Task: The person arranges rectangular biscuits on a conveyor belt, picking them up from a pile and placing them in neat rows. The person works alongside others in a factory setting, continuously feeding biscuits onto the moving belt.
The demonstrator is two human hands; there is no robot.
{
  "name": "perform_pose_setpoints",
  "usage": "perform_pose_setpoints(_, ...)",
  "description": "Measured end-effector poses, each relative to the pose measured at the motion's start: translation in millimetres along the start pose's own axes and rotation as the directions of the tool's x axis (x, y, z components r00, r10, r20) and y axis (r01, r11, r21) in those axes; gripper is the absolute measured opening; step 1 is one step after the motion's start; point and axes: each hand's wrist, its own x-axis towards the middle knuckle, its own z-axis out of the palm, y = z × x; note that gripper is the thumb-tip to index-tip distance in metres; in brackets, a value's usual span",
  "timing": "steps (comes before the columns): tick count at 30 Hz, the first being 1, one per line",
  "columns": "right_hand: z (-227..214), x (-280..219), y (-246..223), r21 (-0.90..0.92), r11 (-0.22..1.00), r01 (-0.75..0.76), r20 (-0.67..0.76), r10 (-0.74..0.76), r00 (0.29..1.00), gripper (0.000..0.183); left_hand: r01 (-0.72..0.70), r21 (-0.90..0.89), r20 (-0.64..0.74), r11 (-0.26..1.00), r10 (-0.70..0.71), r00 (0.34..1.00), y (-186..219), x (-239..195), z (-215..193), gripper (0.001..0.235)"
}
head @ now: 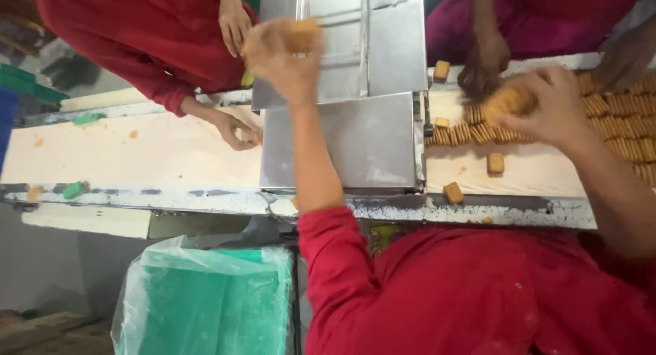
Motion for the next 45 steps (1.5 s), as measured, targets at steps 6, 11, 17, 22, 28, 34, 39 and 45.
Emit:
perform_pose_setpoints(6,57,166,-147,-0.037,0.935,0.354,0.009,-0.354,0.935,0.063,0.363,0.286,-0.201,0.887,-0.314,0.928,-98,-20,8,0.059)
perform_pose_setpoints(11,158,283,-224,-0.263,0.962,0.079,-0.035,-0.091,0.995,0.043,0.373,0.355,-0.071,0.857,-0.373,0.925,-94,-28,15,0.065)
perform_pose_setpoints(17,216,337,-268,-0.219,0.968,0.120,0.232,-0.068,0.970,0.074,0.468,0.363,0.122,0.806,-0.539,0.833,-84,-18,12,0.064)
perform_pose_setpoints(22,185,342,-231,-0.030,0.995,-0.092,0.328,0.097,0.940,0.083,0.296,0.407,0.472,0.864,-0.477,0.742,-57,-20,19,0.060)
perform_pose_setpoints(28,164,270,-162,0.041,0.905,0.424,-0.001,-0.425,0.905,0.076,0.133,0.309,0.853,0.942,-0.336,0.398,-27,-55,55,0.068)
perform_pose_setpoints(34,117,147,-139,-0.035,0.902,0.431,0.108,-0.425,0.899,0.059,0.549,-0.235,0.808,0.802,-0.152,0.569,-63,-71,93,0.045)
perform_pose_setpoints(39,73,40,-53,0.035,0.934,0.356,0.169,-0.356,0.919,0.057,0.302,-0.452,0.447,0.840,-0.080,0.891,-78,-53,82,0.036)
perform_pose_setpoints(45,1,-130,94,-0.112,0.984,-0.139,0.107,0.151,0.983,0.043,0.677,-0.284,0.843,0.679,-0.159,0.514,146,-128,-33,0.029)
